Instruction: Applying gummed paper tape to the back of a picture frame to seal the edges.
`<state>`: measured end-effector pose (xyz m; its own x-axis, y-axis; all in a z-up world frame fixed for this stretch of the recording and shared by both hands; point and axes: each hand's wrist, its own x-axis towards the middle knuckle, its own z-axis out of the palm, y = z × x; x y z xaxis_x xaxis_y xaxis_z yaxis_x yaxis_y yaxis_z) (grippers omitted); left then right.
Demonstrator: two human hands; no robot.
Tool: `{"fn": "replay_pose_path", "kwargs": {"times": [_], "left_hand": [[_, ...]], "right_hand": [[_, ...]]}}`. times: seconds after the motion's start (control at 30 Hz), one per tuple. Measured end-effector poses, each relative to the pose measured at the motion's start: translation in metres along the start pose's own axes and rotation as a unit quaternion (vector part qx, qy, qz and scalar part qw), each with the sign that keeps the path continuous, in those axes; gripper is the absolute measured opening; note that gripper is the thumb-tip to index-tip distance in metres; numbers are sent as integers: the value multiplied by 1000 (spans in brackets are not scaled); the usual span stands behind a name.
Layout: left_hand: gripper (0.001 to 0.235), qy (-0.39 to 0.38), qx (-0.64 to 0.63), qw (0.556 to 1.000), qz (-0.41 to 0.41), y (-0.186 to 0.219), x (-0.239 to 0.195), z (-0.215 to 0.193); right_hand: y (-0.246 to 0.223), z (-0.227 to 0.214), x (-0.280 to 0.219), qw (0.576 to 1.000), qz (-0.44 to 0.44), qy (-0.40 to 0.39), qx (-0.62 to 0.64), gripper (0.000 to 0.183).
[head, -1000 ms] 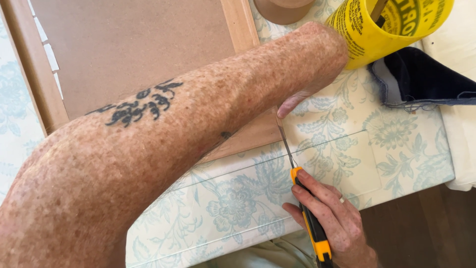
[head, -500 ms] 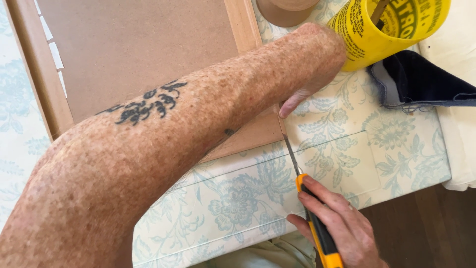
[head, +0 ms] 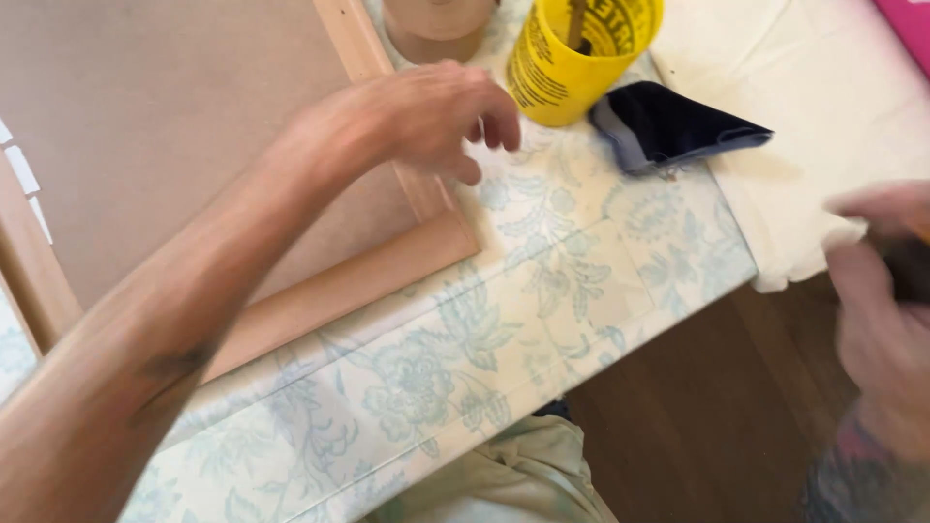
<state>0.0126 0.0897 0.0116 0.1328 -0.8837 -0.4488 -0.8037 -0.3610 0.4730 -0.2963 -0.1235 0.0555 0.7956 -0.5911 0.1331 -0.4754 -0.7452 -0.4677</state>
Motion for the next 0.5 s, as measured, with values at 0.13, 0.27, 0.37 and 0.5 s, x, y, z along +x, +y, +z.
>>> {"fn": "replay_pose_path", "kwargs": {"times": [0.13, 0.27, 0.37, 0.5], "left_hand": [[31, 264, -35, 962, 63, 9, -108, 26], [37, 326, -8, 945, -32, 6, -214, 83], [28, 406, -2, 886, -226, 5, -274, 140], [26, 513, -42, 811, -276, 0, -325, 206]], "right_hand": [[-43, 43, 23, 976, 92, -196, -17, 63], [31, 105, 35, 945, -271, -171, -70, 63], [37, 115, 40, 942, -249, -161, -159, 68], [37, 119, 44, 929, -348, -78, -94, 48]]}}
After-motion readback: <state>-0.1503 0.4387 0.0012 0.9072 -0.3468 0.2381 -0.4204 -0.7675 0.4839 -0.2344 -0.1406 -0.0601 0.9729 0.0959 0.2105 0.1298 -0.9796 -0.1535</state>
